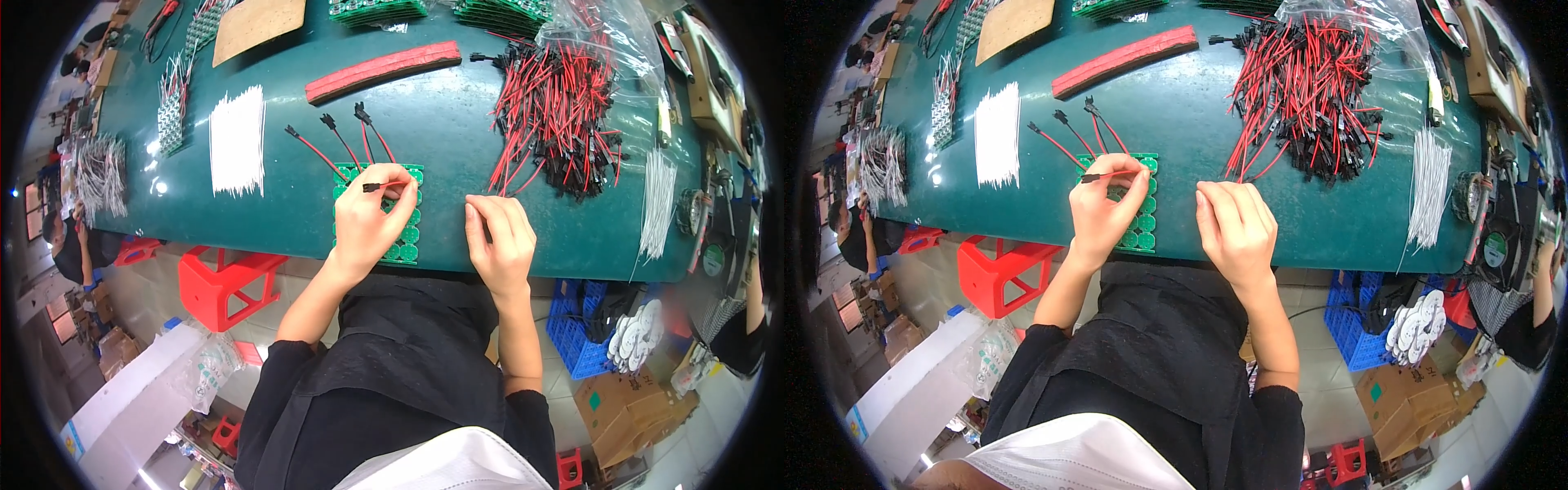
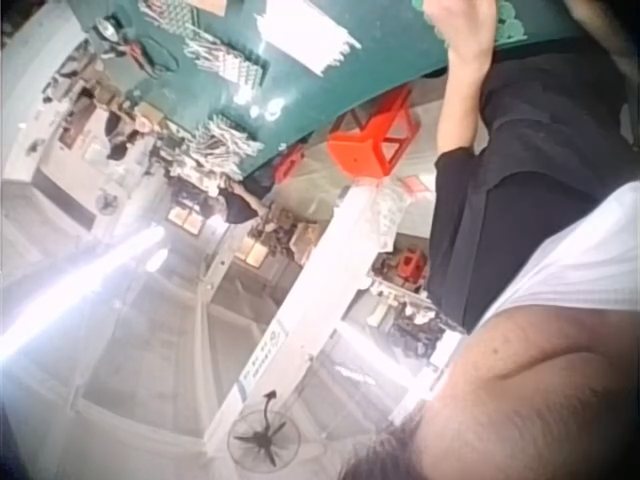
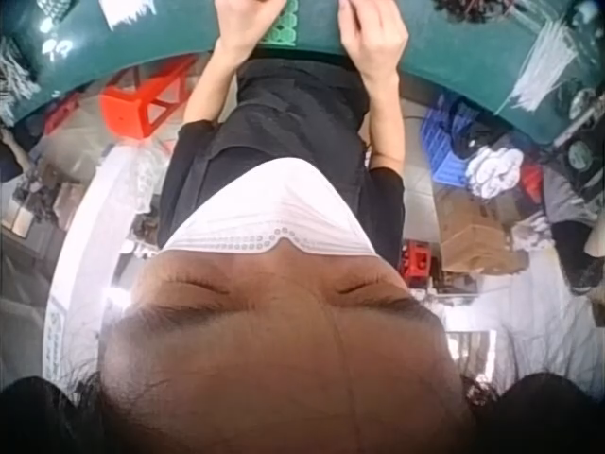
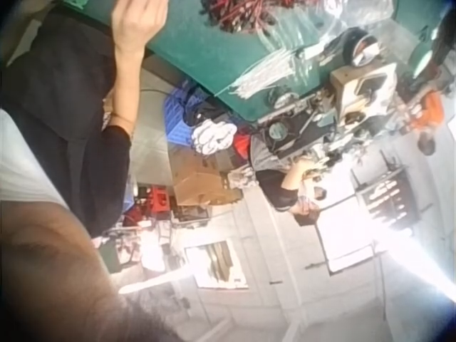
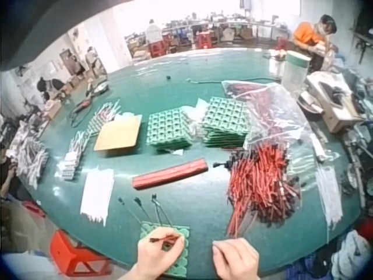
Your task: Soldering and connecting electrical wires to a multi-unit PCB panel at a factory workbench.
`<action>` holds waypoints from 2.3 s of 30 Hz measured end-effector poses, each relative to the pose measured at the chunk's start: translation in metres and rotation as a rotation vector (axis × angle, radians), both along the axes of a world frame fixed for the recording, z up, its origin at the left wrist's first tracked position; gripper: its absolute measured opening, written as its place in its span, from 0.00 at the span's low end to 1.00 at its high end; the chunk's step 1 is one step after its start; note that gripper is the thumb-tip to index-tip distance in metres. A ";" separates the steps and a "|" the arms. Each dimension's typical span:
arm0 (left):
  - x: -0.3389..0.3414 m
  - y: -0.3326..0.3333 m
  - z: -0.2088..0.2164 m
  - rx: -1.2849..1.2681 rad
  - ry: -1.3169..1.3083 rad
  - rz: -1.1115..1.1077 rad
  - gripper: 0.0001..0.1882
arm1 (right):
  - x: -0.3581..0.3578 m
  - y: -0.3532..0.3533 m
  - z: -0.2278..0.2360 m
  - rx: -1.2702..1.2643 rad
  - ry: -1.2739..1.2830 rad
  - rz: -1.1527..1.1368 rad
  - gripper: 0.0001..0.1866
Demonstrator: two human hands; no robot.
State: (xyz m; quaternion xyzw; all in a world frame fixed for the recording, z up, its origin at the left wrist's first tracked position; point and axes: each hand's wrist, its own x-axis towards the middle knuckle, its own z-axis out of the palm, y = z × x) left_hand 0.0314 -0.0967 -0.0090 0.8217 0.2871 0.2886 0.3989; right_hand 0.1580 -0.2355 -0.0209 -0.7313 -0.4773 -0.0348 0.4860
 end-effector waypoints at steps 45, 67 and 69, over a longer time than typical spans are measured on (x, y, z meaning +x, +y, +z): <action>-0.164 0.112 0.053 -0.236 -0.059 0.517 0.07 | 0.271 -0.246 0.013 -0.834 -0.167 -0.514 0.15; -0.135 0.216 0.040 -0.151 0.638 0.218 0.13 | 0.002 -0.009 0.037 -0.105 0.328 -0.210 0.07; -0.143 0.217 0.037 -0.342 0.465 0.281 0.12 | -0.002 0.001 0.025 -0.185 0.100 -0.187 0.05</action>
